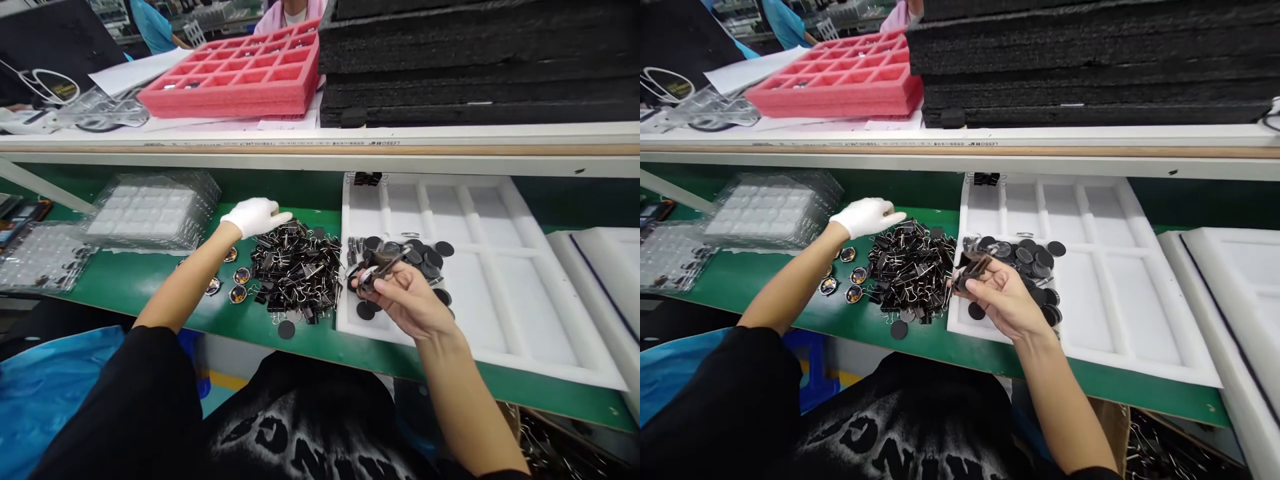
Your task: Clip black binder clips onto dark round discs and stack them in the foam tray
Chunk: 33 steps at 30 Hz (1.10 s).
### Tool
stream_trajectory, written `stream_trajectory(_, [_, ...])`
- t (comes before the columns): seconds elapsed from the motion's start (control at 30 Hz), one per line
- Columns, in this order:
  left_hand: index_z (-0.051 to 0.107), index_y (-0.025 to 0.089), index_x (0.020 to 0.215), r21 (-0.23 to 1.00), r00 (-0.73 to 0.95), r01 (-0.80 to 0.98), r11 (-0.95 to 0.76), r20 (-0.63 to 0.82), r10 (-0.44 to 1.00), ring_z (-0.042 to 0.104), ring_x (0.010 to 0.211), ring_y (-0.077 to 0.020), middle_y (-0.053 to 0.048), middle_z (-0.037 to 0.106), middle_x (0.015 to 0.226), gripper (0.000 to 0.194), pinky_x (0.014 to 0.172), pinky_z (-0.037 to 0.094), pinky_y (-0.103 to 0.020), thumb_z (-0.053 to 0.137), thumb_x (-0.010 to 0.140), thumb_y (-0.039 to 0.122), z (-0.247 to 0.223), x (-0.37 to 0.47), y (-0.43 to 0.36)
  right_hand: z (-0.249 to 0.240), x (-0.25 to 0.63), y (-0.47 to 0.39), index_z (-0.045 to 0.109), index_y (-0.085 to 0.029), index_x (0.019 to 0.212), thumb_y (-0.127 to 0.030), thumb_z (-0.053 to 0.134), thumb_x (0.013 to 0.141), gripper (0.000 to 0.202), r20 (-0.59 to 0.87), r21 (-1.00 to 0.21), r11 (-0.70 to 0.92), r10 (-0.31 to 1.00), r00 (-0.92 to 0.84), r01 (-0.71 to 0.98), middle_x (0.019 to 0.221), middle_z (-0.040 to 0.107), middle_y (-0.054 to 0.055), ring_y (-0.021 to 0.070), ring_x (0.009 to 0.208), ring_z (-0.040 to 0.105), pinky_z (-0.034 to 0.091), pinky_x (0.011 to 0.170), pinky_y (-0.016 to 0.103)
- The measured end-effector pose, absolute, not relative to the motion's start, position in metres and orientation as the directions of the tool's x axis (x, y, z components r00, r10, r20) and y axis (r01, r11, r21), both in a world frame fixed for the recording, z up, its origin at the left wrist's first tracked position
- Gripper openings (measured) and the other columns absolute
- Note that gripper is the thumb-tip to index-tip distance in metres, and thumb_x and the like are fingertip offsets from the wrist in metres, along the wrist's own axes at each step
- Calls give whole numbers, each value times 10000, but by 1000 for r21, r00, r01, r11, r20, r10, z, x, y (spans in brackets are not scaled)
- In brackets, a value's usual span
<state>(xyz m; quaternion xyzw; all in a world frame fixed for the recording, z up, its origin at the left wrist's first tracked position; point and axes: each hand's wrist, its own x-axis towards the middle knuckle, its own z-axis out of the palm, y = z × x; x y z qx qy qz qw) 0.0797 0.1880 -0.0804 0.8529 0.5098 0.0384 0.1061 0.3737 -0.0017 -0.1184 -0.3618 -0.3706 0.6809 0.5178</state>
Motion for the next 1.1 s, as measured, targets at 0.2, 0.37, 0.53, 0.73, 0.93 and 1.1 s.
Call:
stream_trajectory(0.2, [439,198,631,440,535,777,-451,-84,841,358,544,-96,52,427,595,428,543,271,-260,525,927,496,-88,80,184,-128,364,-4,754,-237,1077,-341,931,690,438,-173,-847,-244,967,-189,-472,936,788,47,213,875,756,646,839,375])
stream_trajectory(0.37, [458,189,656,462,659,604,-649,170,733,447,607,-100,39,499,651,394,604,343,-265,544,962,423,-66,101,120,-127,342,5,754,-241,1199,-324,891,747,479,-57,-929,-90,993,-103,-359,1332,711,87,250,1273,639,494,1138,438])
stream_trajectory(0.53, [576,191,766,484,640,465,-742,395,659,594,768,-136,-12,626,801,265,737,461,-284,533,993,320,-78,120,81,-128,328,16,773,-231,1159,-331,890,750,437,16,-940,-28,992,-126,-341,1265,745,95,275,1212,680,505,1123,477])
stream_trajectory(0.73, [614,175,1246,849,517,387,-359,123,847,694,865,-178,-110,717,1092,399,773,559,-324,450,1023,463,-97,124,82,-138,330,24,782,-223,1069,-354,889,754,358,46,-893,-9,993,-113,-449,1130,787,84,252,1079,733,520,1100,450])
stream_trajectory(0.93, [708,163,1000,868,454,460,-187,-49,890,637,673,-133,-28,712,841,404,617,498,-254,572,949,540,-79,112,86,-138,340,23,775,-231,1056,-332,892,748,345,68,-912,65,998,8,-405,1136,781,79,249,1100,721,491,1128,449])
stream_trajectory(1.1, [744,200,948,571,547,647,-505,113,829,665,922,-196,-55,751,995,345,833,495,-317,526,968,466,-75,97,100,-137,343,20,768,-251,1039,-337,873,764,307,74,-896,70,997,7,-439,1120,777,76,258,1117,715,489,1130,467])
